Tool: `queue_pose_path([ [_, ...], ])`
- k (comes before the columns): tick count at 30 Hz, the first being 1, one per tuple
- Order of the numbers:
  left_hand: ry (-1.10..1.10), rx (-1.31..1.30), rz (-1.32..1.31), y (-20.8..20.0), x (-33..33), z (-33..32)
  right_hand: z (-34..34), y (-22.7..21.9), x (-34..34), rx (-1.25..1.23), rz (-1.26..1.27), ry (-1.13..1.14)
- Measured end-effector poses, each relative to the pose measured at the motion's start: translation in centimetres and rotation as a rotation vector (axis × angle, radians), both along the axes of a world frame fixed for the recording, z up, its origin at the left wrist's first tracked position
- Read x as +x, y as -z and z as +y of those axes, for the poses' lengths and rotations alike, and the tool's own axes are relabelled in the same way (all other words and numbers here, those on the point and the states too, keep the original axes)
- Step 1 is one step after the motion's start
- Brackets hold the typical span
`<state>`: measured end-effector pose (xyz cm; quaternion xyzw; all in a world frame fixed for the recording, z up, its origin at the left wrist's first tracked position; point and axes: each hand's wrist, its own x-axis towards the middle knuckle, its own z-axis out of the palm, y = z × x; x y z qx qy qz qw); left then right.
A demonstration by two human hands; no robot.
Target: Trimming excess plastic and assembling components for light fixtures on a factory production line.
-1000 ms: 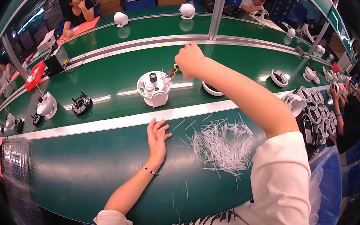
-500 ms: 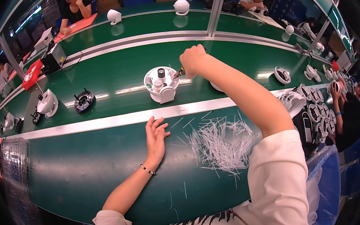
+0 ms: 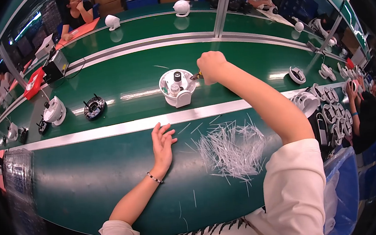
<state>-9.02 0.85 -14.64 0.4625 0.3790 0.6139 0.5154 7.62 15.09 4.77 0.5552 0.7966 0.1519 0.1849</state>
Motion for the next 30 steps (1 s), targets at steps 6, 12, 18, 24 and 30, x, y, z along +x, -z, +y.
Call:
queue_pose_path([
  [6,0.003,-0.025,-0.048,-0.1,0.4,0.1,-4.1,-0.2,6.0,0.187,0.302,0.130],
  [12,-0.011,0.003,-0.067,-0.8,-0.9,0.2,-18.2,3.7,10.9,0.195,1.256,0.055],
  [18,-0.496,0.557,0.988,-5.2,-10.0,11.3,-32.4,9.4,9.0,-0.299,1.492,0.219],
  [24,-0.468,-0.231,1.697,-5.5,-14.9,17.1,-35.6,12.5,9.3,-0.058,1.326,0.401],
  [30,-0.599,-0.345,1.073,1.9,-35.0,23.4,-31.7,12.6,7.5,-0.232,1.192,-0.072],
])
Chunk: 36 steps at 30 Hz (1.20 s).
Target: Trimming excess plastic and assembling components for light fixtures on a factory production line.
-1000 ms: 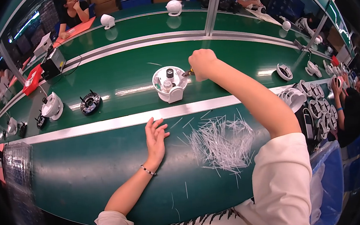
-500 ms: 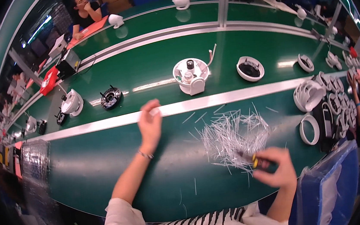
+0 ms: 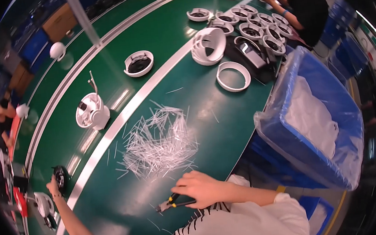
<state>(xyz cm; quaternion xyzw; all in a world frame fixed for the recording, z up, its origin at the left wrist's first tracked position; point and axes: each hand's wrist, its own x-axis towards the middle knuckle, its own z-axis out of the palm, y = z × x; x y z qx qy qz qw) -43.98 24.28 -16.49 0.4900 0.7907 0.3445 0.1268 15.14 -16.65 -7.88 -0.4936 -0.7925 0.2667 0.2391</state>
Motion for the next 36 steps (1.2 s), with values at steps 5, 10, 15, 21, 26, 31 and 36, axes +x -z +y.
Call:
queue_pose_path([
  [5,0.012,-0.061,-0.231,1.6,3.9,1.0,0.0,1.8,-2.0,0.069,-0.136,-0.087],
  [10,0.087,0.158,-0.447,0.4,9.4,-0.6,-0.6,1.1,-0.7,0.032,-0.086,-0.067],
  [15,0.209,0.414,-0.665,-3.9,12.2,-6.7,1.4,0.4,4.8,0.402,0.031,0.150],
  [21,0.383,0.618,-0.990,-7.6,17.9,-14.3,3.5,1.0,20.7,0.441,-0.776,1.030],
  [26,0.267,0.983,-1.013,-14.0,18.0,-19.1,2.2,4.1,24.1,0.384,-0.803,1.068],
  [31,0.266,0.951,-1.051,-15.5,18.9,-22.1,3.5,-4.3,9.0,0.609,-0.194,0.865],
  [36,0.500,0.611,-1.206,-12.3,27.0,-21.4,3.3,-5.3,-6.3,0.590,-0.142,-0.129],
])
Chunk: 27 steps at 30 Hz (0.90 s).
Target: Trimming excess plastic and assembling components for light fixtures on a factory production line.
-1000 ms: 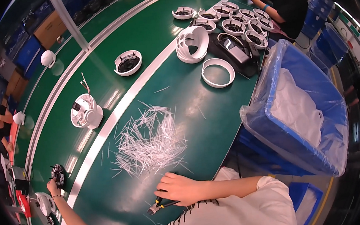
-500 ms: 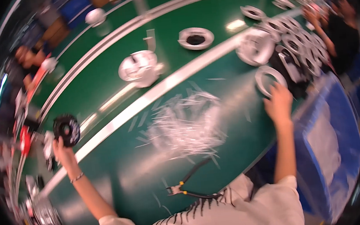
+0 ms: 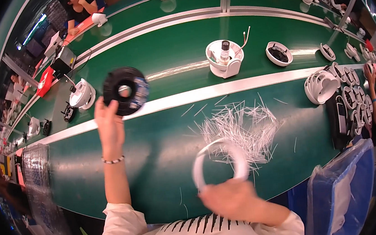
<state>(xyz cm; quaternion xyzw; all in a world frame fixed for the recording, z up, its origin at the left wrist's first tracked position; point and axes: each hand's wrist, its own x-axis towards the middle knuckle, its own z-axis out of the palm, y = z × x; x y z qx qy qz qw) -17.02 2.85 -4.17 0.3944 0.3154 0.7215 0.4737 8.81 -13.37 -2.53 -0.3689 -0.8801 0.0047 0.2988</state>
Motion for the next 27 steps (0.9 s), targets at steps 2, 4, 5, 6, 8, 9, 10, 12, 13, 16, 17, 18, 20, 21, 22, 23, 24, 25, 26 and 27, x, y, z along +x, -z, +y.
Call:
queue_pose_path([
  [2,0.132,-0.077,-0.016,1.4,3.2,-0.2,-0.2,2.4,-3.3,-0.149,0.014,-0.100],
  [4,0.225,-0.109,0.000,2.0,5.2,-1.0,-0.4,5.0,-5.2,-0.333,-0.039,-0.147],
  [5,0.236,-0.128,0.005,2.1,5.5,-1.3,-0.3,5.7,-6.0,-0.384,-0.088,-0.152],
  [6,0.249,-0.147,0.008,2.3,5.6,-1.6,-0.4,6.1,-6.4,-0.428,-0.155,-0.150],
  [8,0.265,-0.142,0.023,2.4,5.4,-1.9,-0.4,6.2,-6.8,-0.557,-0.286,-0.147],
  [9,0.267,-0.144,0.024,2.5,5.4,-2.1,-0.3,6.2,-6.9,-0.681,-0.417,-0.143],
  [10,0.268,-0.143,0.023,2.5,5.6,-2.2,0.0,5.8,-6.6,-0.683,-0.421,-0.139],
  [12,0.270,-0.147,0.019,2.5,5.5,-2.4,1.0,4.1,-5.9,-0.434,-0.158,-0.095],
  [13,0.273,-0.153,0.020,2.5,5.6,-2.5,1.4,3.1,-5.6,-0.483,-0.241,-0.036],
  [16,0.279,-0.145,0.029,2.4,5.9,-2.6,2.4,3.3,-4.4,-0.600,-0.323,0.014],
  [17,0.289,-0.144,0.029,2.4,6.1,-2.6,2.5,3.6,-4.2,-0.664,-0.332,-0.019],
  [18,0.289,-0.137,0.025,2.4,6.3,-2.6,2.6,3.7,-4.0,-0.727,-0.339,-0.052],
  [20,0.291,-0.133,0.023,2.7,6.4,-2.7,2.8,3.3,-3.6,-0.750,-0.273,-0.091],
  [21,0.271,-0.114,0.029,2.9,6.5,-2.7,3.0,3.1,-3.3,-0.771,-0.210,-0.135],
  [22,0.246,-0.090,0.036,2.9,6.4,-2.7,3.2,2.8,-2.8,-0.713,-0.034,-0.148],
  [23,0.251,-0.093,0.036,3.0,6.6,-2.8,3.3,2.4,-2.1,-0.658,0.143,-0.157],
  [24,0.254,-0.083,0.045,3.1,6.8,-2.9,3.9,1.9,-1.2,-0.572,0.370,-0.149],
  [25,0.261,-0.076,0.053,3.3,7.3,-3.2,4.4,1.6,-0.3,-0.565,0.588,-0.079],
  [26,0.271,-0.060,0.045,3.7,8.1,-3.5,5.2,1.9,0.0,-0.475,0.920,-0.094],
  [27,0.309,-0.044,0.047,3.7,8.9,-4.1,5.9,2.2,0.1,-0.474,1.188,-0.030],
])
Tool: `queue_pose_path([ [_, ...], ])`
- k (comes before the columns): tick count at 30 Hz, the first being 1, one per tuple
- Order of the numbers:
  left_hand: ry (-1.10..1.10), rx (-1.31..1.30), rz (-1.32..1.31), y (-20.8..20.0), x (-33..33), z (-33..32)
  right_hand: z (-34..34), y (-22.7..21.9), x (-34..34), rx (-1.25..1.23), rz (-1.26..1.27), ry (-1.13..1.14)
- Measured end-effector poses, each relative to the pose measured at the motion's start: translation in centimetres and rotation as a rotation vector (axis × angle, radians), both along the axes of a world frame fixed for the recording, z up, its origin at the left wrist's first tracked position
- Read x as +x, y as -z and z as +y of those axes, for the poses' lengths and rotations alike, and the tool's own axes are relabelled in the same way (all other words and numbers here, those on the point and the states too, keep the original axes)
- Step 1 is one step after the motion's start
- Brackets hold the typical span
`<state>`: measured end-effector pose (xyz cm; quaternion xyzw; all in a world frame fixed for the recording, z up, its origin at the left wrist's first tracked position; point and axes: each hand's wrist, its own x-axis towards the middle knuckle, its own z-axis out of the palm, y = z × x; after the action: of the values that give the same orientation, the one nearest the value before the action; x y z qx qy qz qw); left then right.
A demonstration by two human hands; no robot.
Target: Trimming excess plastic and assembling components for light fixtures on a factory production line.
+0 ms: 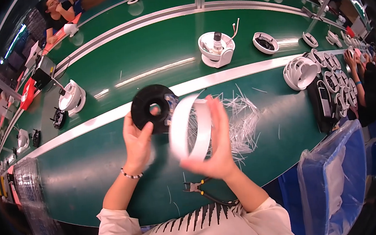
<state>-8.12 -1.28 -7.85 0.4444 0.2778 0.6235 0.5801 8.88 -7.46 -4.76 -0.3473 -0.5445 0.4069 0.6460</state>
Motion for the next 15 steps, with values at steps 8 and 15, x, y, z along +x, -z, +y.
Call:
queue_pose_path([
  [8,0.641,-0.208,0.017,2.2,0.1,-2.4,1.8,2.2,-0.9,-0.195,-0.152,-0.040],
  [15,0.686,-0.684,-0.367,-0.7,0.4,-0.7,1.5,1.2,-1.0,-0.105,-0.381,-0.058],
])
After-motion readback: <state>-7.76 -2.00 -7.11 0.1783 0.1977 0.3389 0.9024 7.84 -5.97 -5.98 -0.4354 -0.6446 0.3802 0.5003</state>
